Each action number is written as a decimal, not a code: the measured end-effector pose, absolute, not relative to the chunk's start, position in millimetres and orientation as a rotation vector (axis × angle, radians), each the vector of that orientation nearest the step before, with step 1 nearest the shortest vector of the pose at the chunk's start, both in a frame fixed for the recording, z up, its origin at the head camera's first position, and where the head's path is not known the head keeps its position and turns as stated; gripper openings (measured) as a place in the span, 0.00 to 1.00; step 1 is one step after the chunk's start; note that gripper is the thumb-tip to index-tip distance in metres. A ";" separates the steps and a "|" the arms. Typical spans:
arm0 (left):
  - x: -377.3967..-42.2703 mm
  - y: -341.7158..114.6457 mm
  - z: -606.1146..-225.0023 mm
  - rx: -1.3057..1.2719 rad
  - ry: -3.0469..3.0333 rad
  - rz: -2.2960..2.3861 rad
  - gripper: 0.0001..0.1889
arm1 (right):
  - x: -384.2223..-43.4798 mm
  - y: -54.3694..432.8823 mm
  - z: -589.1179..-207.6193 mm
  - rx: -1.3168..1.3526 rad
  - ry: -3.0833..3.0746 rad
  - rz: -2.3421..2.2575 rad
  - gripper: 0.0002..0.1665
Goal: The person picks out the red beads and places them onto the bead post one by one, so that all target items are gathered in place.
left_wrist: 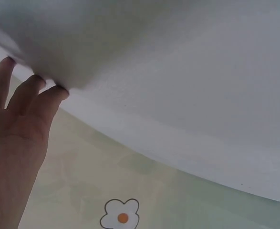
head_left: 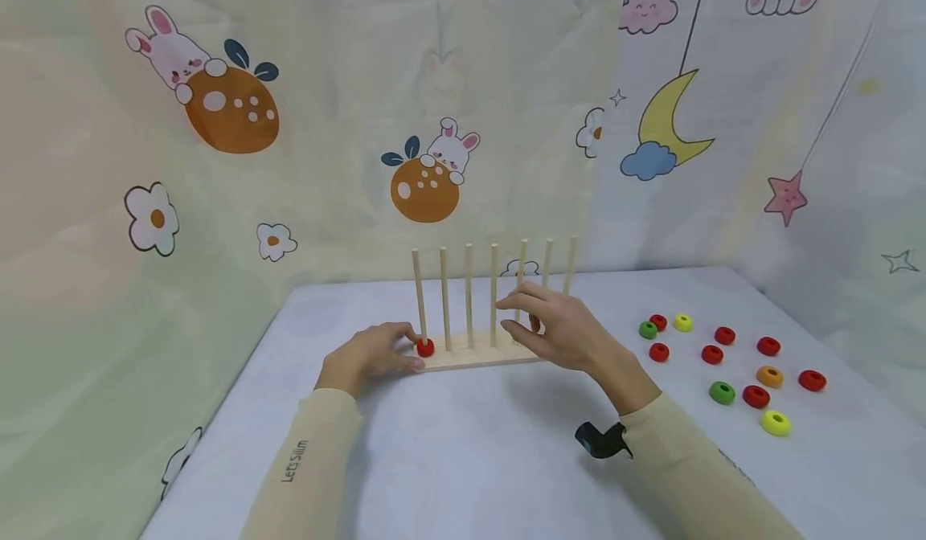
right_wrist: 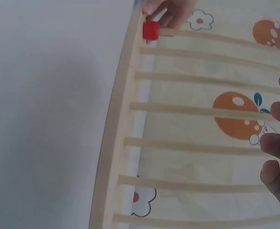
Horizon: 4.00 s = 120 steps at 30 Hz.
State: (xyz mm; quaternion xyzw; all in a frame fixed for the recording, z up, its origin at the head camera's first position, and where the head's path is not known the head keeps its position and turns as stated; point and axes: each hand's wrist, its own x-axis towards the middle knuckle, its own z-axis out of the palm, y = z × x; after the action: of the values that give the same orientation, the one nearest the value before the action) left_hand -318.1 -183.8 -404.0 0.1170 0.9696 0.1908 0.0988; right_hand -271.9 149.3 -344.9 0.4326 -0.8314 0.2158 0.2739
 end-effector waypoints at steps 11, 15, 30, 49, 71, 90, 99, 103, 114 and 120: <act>-321.5 -184.0 -401.7 0.355 2.874 0.559 0.22 | -268.8 192.3 -352.3 1.072 -2.313 0.518 0.16; -323.2 -181.4 -401.5 0.350 2.881 0.530 0.21 | -269.2 206.5 -357.2 1.059 -2.343 0.493 0.16; -322.7 -184.5 -398.5 0.353 2.893 0.503 0.23 | -271.8 253.2 -374.4 0.867 -2.455 0.421 0.16; -321.4 -183.7 -401.8 0.367 2.874 0.520 0.24 | -258.9 300.3 -387.7 0.628 -2.693 0.386 0.16; -322.6 -186.1 -402.7 0.383 2.861 0.526 0.24 | -245.5 336.4 -392.2 0.474 -2.881 0.404 0.23; -322.3 -185.5 -403.5 0.353 2.861 0.571 0.25 | -240.3 340.7 -394.7 0.400 -3.003 0.449 0.26; -319.6 -185.2 -400.9 0.356 2.860 0.582 0.25 | -238.7 340.9 -397.8 0.424 -3.042 0.495 0.21; -319.0 -185.9 -401.1 0.372 2.863 0.580 0.25 | -239.7 339.7 -397.0 0.430 -3.051 0.508 0.19; -321.7 -185.7 -404.6 0.376 2.860 0.552 0.22 | -246.7 337.6 -398.0 0.504 -3.039 0.523 0.21; -320.1 -185.4 -405.2 0.356 2.868 0.579 0.23 | -249.5 337.6 -401.3 0.513 -3.030 0.542 0.17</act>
State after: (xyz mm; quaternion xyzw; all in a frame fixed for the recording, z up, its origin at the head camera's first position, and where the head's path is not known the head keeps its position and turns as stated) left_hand -320.1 -185.4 -405.2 0.1202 0.9684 0.1957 0.0969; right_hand -249.5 337.6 -401.3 0.1643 -0.9710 0.1736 0.0105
